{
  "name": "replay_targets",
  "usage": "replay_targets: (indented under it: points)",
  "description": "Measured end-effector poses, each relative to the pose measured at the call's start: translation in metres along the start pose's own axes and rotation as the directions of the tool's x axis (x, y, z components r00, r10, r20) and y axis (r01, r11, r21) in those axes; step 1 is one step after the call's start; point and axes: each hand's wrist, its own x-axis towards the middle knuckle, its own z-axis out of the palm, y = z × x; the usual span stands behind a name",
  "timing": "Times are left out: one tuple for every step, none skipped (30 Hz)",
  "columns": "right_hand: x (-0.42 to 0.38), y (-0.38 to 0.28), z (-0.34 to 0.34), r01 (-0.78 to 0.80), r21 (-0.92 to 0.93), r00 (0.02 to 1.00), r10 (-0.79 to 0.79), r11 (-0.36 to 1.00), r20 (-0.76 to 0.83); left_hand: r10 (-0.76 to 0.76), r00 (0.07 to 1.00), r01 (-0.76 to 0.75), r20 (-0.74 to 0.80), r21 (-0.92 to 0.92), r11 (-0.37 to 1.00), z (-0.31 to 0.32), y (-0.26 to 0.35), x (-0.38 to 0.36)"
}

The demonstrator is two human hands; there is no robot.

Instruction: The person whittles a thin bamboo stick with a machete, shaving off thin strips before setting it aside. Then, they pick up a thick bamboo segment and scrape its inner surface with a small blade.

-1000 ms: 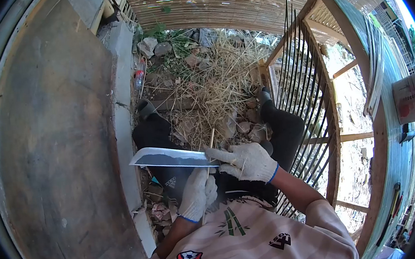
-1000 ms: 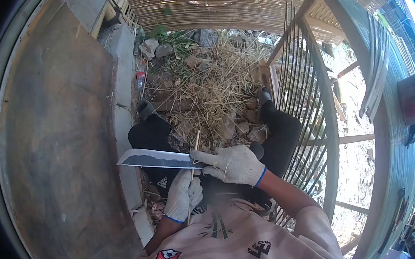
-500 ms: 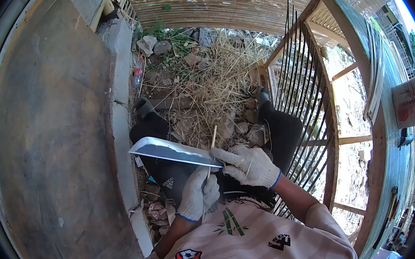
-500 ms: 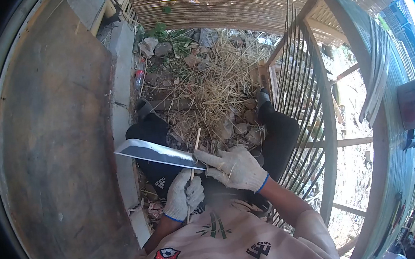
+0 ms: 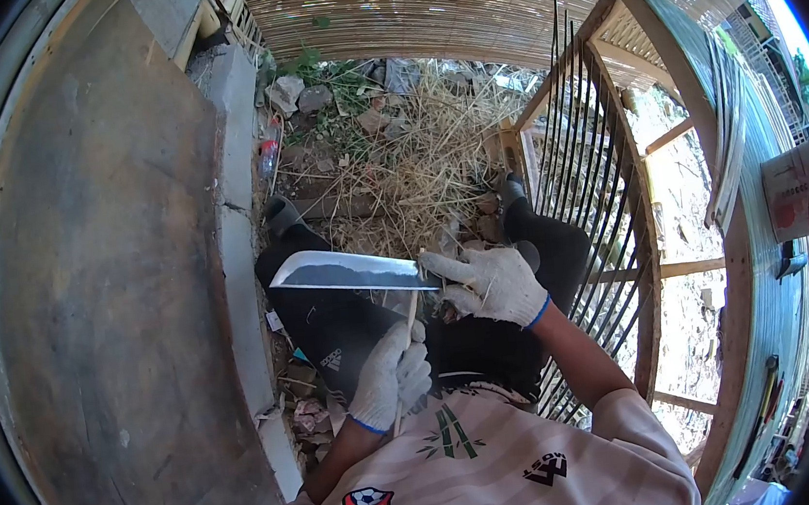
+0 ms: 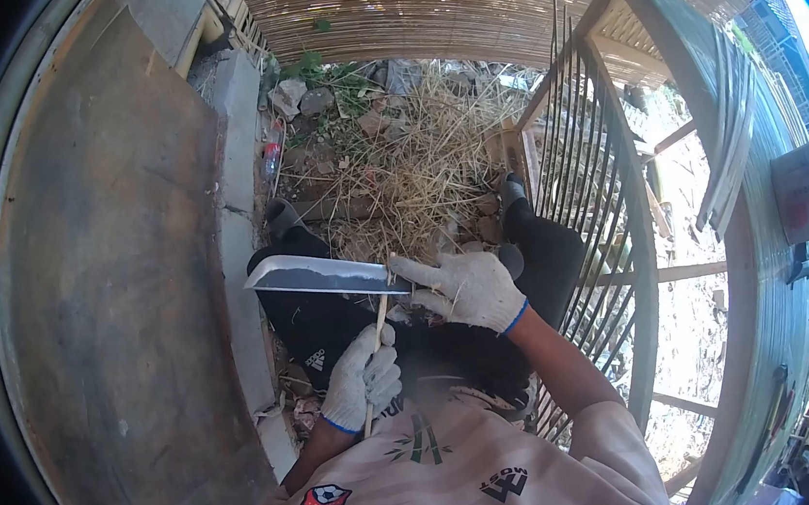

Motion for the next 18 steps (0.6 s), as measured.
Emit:
replay_targets:
  points:
    - [0.001,0.008,0.003,-0.108,0.039,0.99,0.111,0.993,-0.085,-0.009,1.0,0.009,-0.009,0.007,1.0,0.0,-0.001,-0.002]
    - [0.004,0.018,0.003,-0.207,0.085,0.961,0.219,0.975,-0.168,-0.004,1.0,0.004,-0.006,0.008,1.0,0.0,-0.002,-0.006]
    - [0.006,0.029,0.0,-0.313,0.139,0.922,0.336,0.939,-0.191,0.008,1.0,-0.007,-0.003,0.005,1.0,-0.003,-0.004,-0.011]
    - [0.005,0.038,-0.002,-0.414,0.199,0.87,0.451,0.888,-0.201,0.015,1.0,-0.015,-0.006,-0.001,1.0,-0.005,-0.005,-0.016]
    - [0.0,0.04,-0.004,-0.424,0.325,0.834,0.505,0.845,-0.224,0.032,0.999,-0.032,-0.003,-0.006,0.999,-0.008,-0.004,-0.017]
    - [-0.003,0.036,-0.001,-0.419,0.326,0.838,0.499,0.847,-0.221,0.037,0.999,-0.038,-0.008,-0.01,0.999,-0.012,-0.002,-0.014]
    - [-0.011,0.031,0.002,-0.406,0.461,0.845,0.517,0.789,-0.139,0.05,0.998,-0.047,0.036,-0.068,0.997,-0.016,-0.001,-0.009]
    - [-0.019,0.027,0.003,-0.398,0.582,0.848,0.526,0.709,-0.061,0.06,0.994,-0.05,0.086,-0.123,0.991,-0.019,-0.001,-0.003]
    - [-0.02,0.008,-0.012,-0.394,0.453,0.888,0.459,0.8,-0.038,0.053,0.991,-0.04,0.12,-0.109,0.993,-0.024,-0.002,0.003]
    - [-0.021,-0.006,-0.013,-0.324,0.445,0.927,0.373,0.835,-0.025,0.042,0.991,-0.029,0.13,-0.105,0.994,-0.021,-0.001,0.008]
    - [-0.023,-0.015,-0.005,-0.218,0.44,0.961,0.271,0.871,-0.06,0.039,0.99,-0.029,0.134,-0.077,0.997,-0.018,0.001,0.011]
    - [-0.023,-0.025,-0.001,-0.133,0.346,0.983,0.168,0.929,-0.073,0.037,0.991,-0.031,0.132,-0.048,0.998,-0.016,0.001,0.012]
    - [-0.022,-0.032,-0.001,-0.087,0.277,0.995,0.098,0.957,-0.025,0.029,0.992,-0.024,0.127,-0.043,0.999,-0.02,0.0,0.013]
    - [-0.02,-0.04,-0.004,-0.032,0.212,0.999,0.027,0.977,0.028,0.02,0.992,-0.016,0.122,-0.033,0.999,-0.026,-0.003,0.016]
    - [-0.02,-0.041,-0.001,-0.032,0.221,0.999,0.027,0.975,0.025,0.014,0.993,-0.011,0.118,-0.023,1.0,-0.027,-0.003,0.015]
    - [-0.017,-0.041,0.004,0.0,0.205,1.0,-0.003,0.979,0.013,0.016,0.993,-0.014,0.113,-0.017,1.0,-0.027,-0.002,0.012]
    - [-0.015,-0.04,0.006,0.035,0.183,0.999,-0.036,0.982,0.0,0.012,0.998,-0.012,0.069,0.0,1.0,-0.024,-0.001,0.011]
    - [-0.012,-0.038,0.009,0.039,0.182,0.999,-0.039,0.983,-0.004,0.009,1.0,-0.01,0.027,0.016,1.0,-0.02,0.0,0.01]
